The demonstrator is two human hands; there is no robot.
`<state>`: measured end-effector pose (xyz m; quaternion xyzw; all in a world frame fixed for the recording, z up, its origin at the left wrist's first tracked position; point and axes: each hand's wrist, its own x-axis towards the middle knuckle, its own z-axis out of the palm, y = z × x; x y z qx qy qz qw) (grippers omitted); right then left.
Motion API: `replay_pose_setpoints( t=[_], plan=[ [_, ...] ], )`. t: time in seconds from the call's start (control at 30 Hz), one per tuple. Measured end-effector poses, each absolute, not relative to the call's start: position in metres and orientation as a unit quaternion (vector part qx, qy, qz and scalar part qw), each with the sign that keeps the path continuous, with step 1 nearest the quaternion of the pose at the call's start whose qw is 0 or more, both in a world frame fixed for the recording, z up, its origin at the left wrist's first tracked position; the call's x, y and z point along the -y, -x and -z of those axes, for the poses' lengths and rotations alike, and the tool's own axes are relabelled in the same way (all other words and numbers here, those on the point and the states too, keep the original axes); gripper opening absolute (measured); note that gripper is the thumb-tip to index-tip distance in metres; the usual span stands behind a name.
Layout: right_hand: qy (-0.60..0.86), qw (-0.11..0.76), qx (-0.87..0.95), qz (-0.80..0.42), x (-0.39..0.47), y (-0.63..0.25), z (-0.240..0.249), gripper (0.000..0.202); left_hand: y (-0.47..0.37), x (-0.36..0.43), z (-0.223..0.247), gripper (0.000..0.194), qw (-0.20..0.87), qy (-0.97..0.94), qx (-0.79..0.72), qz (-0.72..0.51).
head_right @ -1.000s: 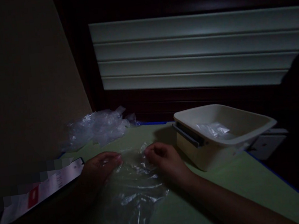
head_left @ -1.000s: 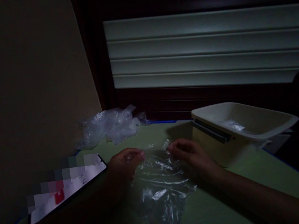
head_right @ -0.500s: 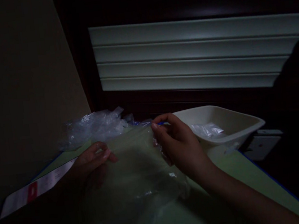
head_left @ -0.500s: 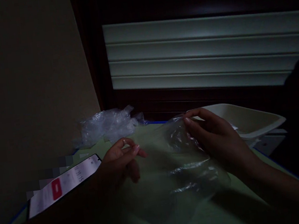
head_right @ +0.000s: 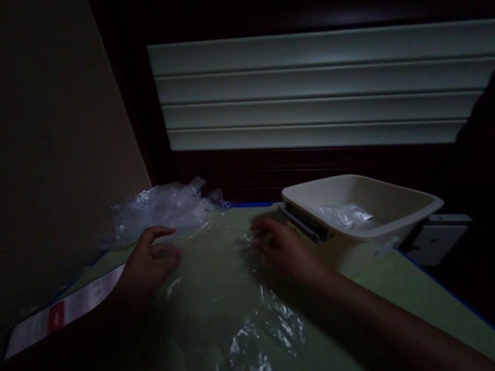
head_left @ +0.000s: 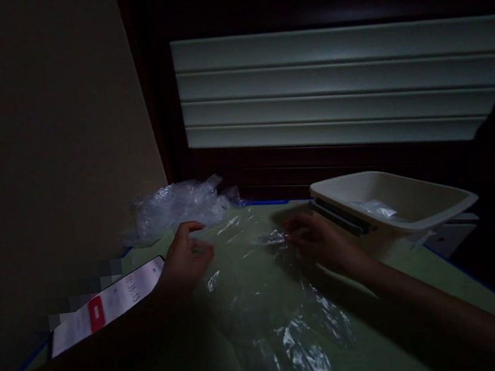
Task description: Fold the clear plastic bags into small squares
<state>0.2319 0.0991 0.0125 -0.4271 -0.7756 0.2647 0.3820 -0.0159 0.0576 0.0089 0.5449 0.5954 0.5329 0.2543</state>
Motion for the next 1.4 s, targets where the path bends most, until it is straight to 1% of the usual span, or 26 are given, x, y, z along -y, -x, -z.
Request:
replay_pose_setpoints(
  t=[0.1, 0.13, 0.17, 0.23, 0.3, 0.37, 0.43, 0.5, 0.6, 0.67, 0.73, 0.8, 0.93, 1.03, 1.13, 1.27, 1.4],
  plan=[
    [0.424, 0.356, 0.805, -0.215, -0.104, -0.232, 0.000, 0.015, 0.018, -0.056, -0.003, 0.034, -0.007, -0.701, -0.558, -0.444],
    [0.420, 0.343, 0.815, -0.202, -0.104, -0.232, 0.002, 0.015, 0.018, -0.054, -0.002, 0.029, -0.057, -0.731, -0.537, -0.417],
    [0.417, 0.328, 0.826, -0.190, -0.104, -0.233, 0.004, 0.015, 0.018, -0.053, -0.001, 0.024, -0.082, -0.756, -0.519, -0.390],
    [0.412, 0.298, 0.844, -0.171, -0.104, -0.234, 0.007, 0.015, 0.016, -0.050, 0.001, 0.022, -0.067, -0.803, -0.488, -0.335],
    [0.415, 0.275, 0.854, -0.151, -0.104, -0.235, 0.010, 0.017, 0.015, -0.047, 0.004, 0.027, 0.003, -0.841, -0.466, -0.274],
    [0.422, 0.261, 0.859, -0.128, -0.106, -0.237, 0.014, 0.019, 0.014, -0.044, 0.007, 0.036, 0.071, -0.863, -0.453, -0.214],
    [0.428, 0.256, 0.860, -0.105, -0.108, -0.239, 0.016, 0.020, 0.014, -0.042, 0.011, 0.047, 0.094, -0.873, -0.449, -0.169],
    [0.432, 0.260, 0.859, -0.085, -0.109, -0.239, 0.015, 0.021, 0.015, -0.041, 0.014, 0.051, 0.083, -0.876, -0.452, -0.146],
    [0.425, 0.284, 0.857, -0.060, -0.101, -0.234, 0.008, 0.030, 0.015, -0.042, 0.016, 0.050, 0.061, -0.874, -0.460, -0.142],
    [0.400, 0.310, 0.862, -0.048, -0.090, -0.226, 0.003, 0.033, 0.015, -0.042, 0.017, 0.050, 0.050, -0.874, -0.461, -0.144],
    [0.370, 0.312, 0.873, -0.048, -0.079, -0.218, 0.003, 0.036, 0.015, -0.043, 0.018, 0.052, 0.043, -0.876, -0.458, -0.145],
    [0.354, 0.272, 0.893, -0.060, -0.070, -0.211, 0.007, 0.043, 0.015, -0.044, 0.019, 0.054, 0.036, -0.881, -0.450, -0.141],
    [0.359, 0.165, 0.916, -0.072, -0.070, -0.209, 0.016, 0.056, 0.014, -0.043, 0.017, 0.054, 0.024, -0.885, -0.449, -0.121],
    [0.365, 0.119, 0.921, -0.067, -0.076, -0.216, 0.017, 0.060, 0.012, -0.041, 0.012, 0.056, 0.033, -0.880, -0.464, -0.096],
    [0.372, 0.102, 0.919, -0.076, -0.077, -0.229, 0.015, 0.062, 0.011, -0.039, 0.007, 0.055, 0.049, -0.877, -0.469, -0.090],
    [0.405, 0.115, 0.902, -0.100, -0.074, -0.250, 0.016, 0.061, 0.011, -0.040, 0.004, 0.055, 0.043, -0.878, -0.468, -0.089],
    [0.425, 0.126, 0.892, -0.090, -0.073, -0.261, 0.019, 0.059, 0.011, -0.042, 0.008, 0.057, 0.026, -0.879, -0.472, -0.066]
  ],
)
